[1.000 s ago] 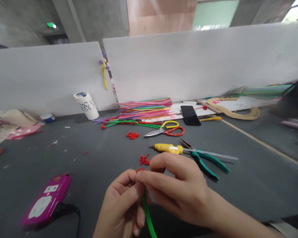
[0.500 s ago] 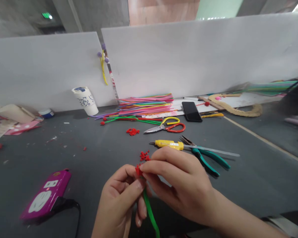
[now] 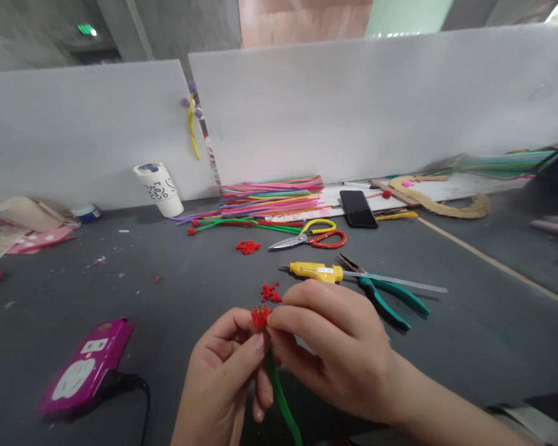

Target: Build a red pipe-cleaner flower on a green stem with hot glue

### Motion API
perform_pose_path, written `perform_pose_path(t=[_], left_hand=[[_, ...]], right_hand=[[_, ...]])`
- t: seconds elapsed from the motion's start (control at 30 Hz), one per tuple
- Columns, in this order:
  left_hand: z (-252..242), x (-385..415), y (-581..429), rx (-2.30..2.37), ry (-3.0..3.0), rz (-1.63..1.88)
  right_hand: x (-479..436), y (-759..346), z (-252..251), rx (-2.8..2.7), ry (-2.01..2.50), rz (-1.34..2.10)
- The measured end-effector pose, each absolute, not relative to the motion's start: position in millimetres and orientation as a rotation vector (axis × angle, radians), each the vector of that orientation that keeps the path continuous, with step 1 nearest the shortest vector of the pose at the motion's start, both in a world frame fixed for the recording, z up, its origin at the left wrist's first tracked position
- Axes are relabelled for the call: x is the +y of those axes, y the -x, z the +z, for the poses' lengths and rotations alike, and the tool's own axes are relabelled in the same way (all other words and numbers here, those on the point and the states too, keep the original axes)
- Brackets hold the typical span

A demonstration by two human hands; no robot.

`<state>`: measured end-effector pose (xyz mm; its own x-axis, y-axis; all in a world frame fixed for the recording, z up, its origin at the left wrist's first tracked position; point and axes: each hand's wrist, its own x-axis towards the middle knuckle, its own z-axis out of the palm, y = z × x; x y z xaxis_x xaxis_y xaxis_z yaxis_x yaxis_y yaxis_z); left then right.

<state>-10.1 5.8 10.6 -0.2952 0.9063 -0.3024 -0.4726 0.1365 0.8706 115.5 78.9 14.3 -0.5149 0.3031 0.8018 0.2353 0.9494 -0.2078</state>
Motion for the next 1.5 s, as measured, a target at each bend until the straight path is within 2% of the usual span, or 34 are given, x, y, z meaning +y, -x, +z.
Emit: perform_pose_path(t=[1.1,1.17,1.3,1.4,1.5], left_hand=[[9,6,10,1.259,-0.545,1.501],[9,6,11,1.24,-0.516,1.494],[9,7,19,1.149,-0.482,1.447],[10,8,25,1.093,-0.524,1.406],[11,8,30,1.033,-0.537,1.385]], right_hand=[[78,-112,11,-2.136,0.386,0.027],[77,-113,12,-2.137,0.381,0.086],[77,-122,24,-2.066,0.38,0.423],[87,-132,32,-2.14,0.717,0.387],[106,-141,29,-2.523,1.513,0.202]])
